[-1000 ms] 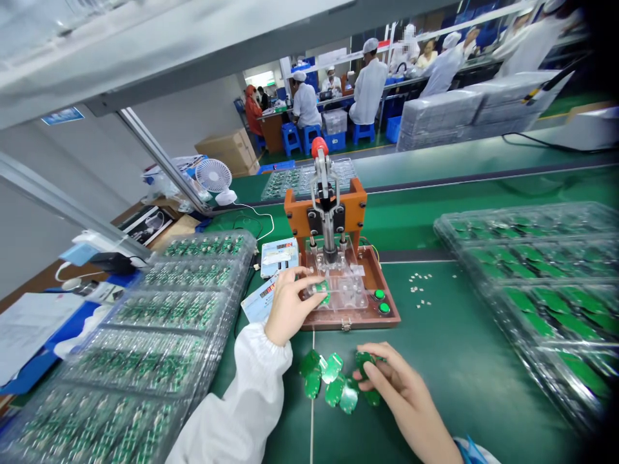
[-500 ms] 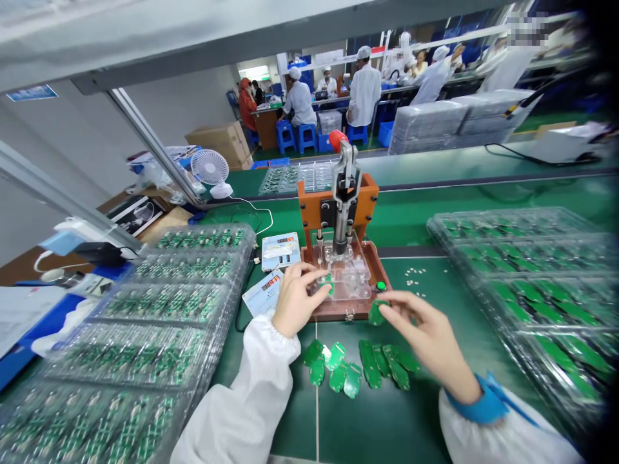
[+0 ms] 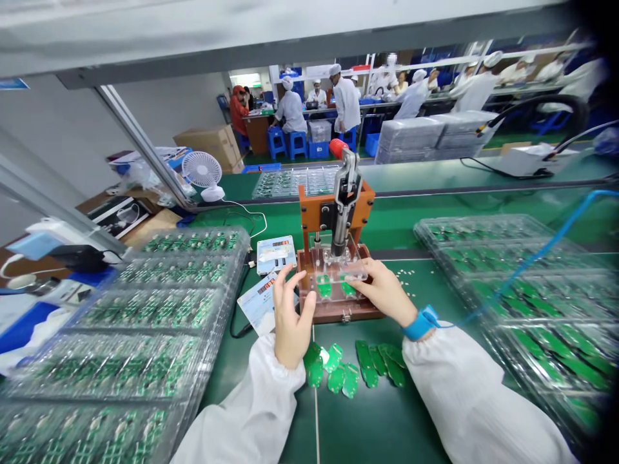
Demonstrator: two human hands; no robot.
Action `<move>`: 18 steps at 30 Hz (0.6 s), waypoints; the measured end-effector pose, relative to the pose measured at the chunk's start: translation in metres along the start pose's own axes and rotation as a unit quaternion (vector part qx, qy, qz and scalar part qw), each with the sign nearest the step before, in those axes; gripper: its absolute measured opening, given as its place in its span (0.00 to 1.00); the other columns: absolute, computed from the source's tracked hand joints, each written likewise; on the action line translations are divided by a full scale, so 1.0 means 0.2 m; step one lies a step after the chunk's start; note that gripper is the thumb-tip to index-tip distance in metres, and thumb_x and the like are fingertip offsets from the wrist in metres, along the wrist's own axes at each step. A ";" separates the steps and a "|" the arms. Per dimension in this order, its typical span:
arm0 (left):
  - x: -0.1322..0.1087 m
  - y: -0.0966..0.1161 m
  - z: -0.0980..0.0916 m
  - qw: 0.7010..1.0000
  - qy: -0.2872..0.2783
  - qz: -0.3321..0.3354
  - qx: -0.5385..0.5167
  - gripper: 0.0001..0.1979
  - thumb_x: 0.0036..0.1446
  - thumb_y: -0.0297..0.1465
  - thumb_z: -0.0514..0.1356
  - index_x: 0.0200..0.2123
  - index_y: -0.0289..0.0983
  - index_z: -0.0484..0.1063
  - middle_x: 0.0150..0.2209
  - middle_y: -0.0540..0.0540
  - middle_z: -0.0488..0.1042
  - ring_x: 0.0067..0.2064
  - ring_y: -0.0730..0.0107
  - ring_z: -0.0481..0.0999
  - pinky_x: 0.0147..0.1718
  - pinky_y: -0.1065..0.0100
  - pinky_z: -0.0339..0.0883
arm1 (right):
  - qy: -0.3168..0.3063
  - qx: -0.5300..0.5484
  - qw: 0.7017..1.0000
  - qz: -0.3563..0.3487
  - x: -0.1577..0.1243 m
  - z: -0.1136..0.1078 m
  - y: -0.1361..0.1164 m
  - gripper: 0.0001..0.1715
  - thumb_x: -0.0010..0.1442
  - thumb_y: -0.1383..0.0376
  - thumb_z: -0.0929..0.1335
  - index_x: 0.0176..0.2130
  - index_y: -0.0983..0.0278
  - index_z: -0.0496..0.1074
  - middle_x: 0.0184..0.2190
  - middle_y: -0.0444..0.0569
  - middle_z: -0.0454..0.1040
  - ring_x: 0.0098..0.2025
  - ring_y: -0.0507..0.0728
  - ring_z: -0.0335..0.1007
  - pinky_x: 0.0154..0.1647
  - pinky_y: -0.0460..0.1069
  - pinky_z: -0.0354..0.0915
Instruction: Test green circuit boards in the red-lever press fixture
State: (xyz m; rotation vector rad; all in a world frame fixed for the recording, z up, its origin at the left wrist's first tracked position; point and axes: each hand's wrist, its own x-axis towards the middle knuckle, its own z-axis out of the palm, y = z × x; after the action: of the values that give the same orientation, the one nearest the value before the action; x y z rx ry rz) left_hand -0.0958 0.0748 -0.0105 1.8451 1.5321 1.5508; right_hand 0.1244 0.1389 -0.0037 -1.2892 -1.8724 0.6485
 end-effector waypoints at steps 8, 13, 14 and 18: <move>-0.01 0.03 0.01 0.999 0.012 0.032 -0.018 0.07 0.68 0.31 0.57 0.49 0.41 0.68 0.59 0.41 0.66 0.63 0.58 0.65 0.60 0.54 0.61 | 0.017 -0.018 1.000 -0.016 -0.01 0.01 -0.01 0.12 0.59 0.60 0.71 0.44 0.58 0.76 0.42 0.51 0.77 0.46 0.66 0.70 0.51 0.62 0.63; -0.04 0.06 0.01 0.994 -0.032 0.093 -0.054 0.04 0.65 0.26 0.59 0.35 0.39 0.67 0.37 0.47 0.73 0.43 0.64 0.73 0.44 0.61 0.67 | 0.090 0.009 0.996 -0.016 0.02 -0.08 -0.06 0.10 0.63 0.56 0.69 0.38 0.59 0.69 0.34 0.47 0.73 0.36 0.60 0.69 0.41 0.55 0.67; -0.05 0.07 0.02 0.990 -0.058 0.117 -0.059 0.04 0.64 0.25 0.59 0.35 0.39 0.68 0.35 0.48 0.74 0.41 0.64 0.73 0.43 0.61 0.67 | 0.118 0.016 0.993 -0.014 0.05 -0.12 -0.08 0.10 0.64 0.55 0.68 0.39 0.59 0.67 0.35 0.46 0.72 0.36 0.59 0.69 0.40 0.54 0.67; -0.09 0.09 0.06 0.956 -0.163 0.233 -0.068 0.02 0.62 0.25 0.60 0.37 0.38 0.72 0.36 0.46 0.77 0.41 0.62 0.75 0.43 0.59 0.69 | 0.232 0.056 0.968 -0.080 0.25 -0.30 -0.20 0.11 0.66 0.58 0.68 0.46 0.58 0.65 0.46 0.49 0.72 0.46 0.58 0.72 0.44 0.52 0.70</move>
State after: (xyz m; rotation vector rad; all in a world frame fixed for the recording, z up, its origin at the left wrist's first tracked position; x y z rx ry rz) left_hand -0.0736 0.0563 -0.0109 2.3477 0.8649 1.3836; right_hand 0.1406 0.1706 0.0773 -1.0897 -1.5104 0.3251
